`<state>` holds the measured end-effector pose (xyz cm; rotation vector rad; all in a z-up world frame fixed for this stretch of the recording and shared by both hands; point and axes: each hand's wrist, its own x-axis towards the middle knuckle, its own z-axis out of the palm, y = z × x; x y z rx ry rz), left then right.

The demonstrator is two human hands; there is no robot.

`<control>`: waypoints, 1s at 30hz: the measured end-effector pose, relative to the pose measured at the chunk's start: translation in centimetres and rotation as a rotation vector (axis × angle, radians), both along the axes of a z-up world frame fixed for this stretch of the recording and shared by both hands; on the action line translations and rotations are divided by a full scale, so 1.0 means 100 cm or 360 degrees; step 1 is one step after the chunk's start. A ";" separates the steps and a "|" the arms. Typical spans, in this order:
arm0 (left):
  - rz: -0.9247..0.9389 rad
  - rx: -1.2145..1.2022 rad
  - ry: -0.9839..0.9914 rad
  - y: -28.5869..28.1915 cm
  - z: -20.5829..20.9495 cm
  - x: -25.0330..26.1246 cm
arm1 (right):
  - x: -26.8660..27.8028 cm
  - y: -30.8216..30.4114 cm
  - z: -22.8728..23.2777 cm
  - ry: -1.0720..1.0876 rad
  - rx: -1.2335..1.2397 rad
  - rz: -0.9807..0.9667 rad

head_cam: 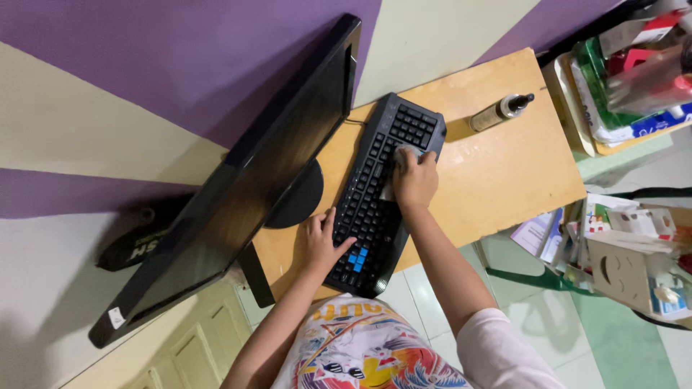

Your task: The person cleans a computer keyboard using a spray bottle and a cloth. They spray the keyboard, wipe the keys and surface, flip the keyboard over to clean the underside, and then flip it back to finish wiping the top.

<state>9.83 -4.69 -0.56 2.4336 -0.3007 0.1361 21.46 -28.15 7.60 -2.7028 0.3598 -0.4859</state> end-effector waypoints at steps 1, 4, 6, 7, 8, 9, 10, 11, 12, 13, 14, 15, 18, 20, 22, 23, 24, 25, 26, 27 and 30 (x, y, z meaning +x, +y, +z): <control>-0.0005 0.0029 0.0041 0.000 0.002 -0.002 | -0.002 -0.001 0.003 0.0000 0.0001 0.0042; -0.0002 0.0034 0.0028 0.000 0.004 -0.004 | -0.027 0.006 0.010 0.0109 0.0026 0.0181; 0.0000 0.0006 -0.0008 -0.003 0.003 0.000 | -0.061 0.018 0.015 0.0274 -0.0003 0.0287; 0.0000 -0.0004 -0.0006 -0.003 0.004 0.000 | -0.080 0.026 0.018 0.0394 -0.0037 0.0347; 0.0000 -0.0013 -0.0005 -0.004 0.005 0.001 | -0.099 0.035 0.021 0.0389 0.0037 0.0406; -0.0002 0.0043 0.0013 -0.004 0.007 0.001 | -0.116 0.045 0.024 0.0384 0.0118 0.0469; -0.0004 0.0100 0.0030 -0.003 0.010 0.001 | -0.128 0.050 0.027 0.0325 0.0142 0.0501; -0.0007 0.0155 0.0048 -0.003 0.013 0.002 | -0.138 0.053 0.029 0.0266 0.0166 0.0532; -0.0015 0.0150 0.0043 -0.002 0.015 0.004 | -0.142 0.055 0.029 0.0207 0.0190 0.0563; -0.0022 0.0142 0.0044 -0.002 0.015 0.003 | -0.141 0.053 0.026 0.0210 0.0175 0.0520; -0.0030 0.0133 0.0044 -0.002 0.015 0.003 | -0.137 0.051 0.023 0.0212 0.0160 0.0477; -0.0036 0.0075 0.0040 -0.002 0.014 0.003 | -0.130 0.049 0.018 0.0207 0.0143 0.0435; -0.0043 -0.0010 0.0047 -0.002 0.011 0.004 | -0.101 0.038 0.006 0.0114 0.0090 0.0355; -0.0035 0.0042 0.0091 -0.002 0.010 0.003 | -0.069 0.029 -0.003 0.0074 -0.0005 0.0192; -0.0028 0.0041 0.0029 -0.002 0.011 0.003 | -0.031 0.019 -0.007 -0.0057 -0.0016 0.0070; -0.0025 0.0038 -0.0002 -0.002 0.012 0.003 | -0.010 0.013 -0.008 -0.0028 -0.0034 0.0045; -0.0033 0.0050 -0.0008 -0.003 0.014 0.003 | 0.006 0.009 -0.007 0.0001 -0.0051 0.0020; -0.0046 0.0063 -0.0015 -0.003 0.015 0.004 | 0.010 0.008 -0.005 -0.0002 -0.0035 0.0049; -0.0060 0.0077 -0.0021 -0.002 0.017 0.005 | 0.012 0.007 -0.003 -0.0005 -0.0018 0.0078; -0.0068 0.0134 -0.0001 -0.001 0.020 0.006 | 0.013 0.006 0.000 -0.0011 -0.0004 0.0101; -0.0066 0.0183 0.0004 -0.001 0.022 0.009 | -0.016 0.013 0.010 0.0132 -0.0018 0.0192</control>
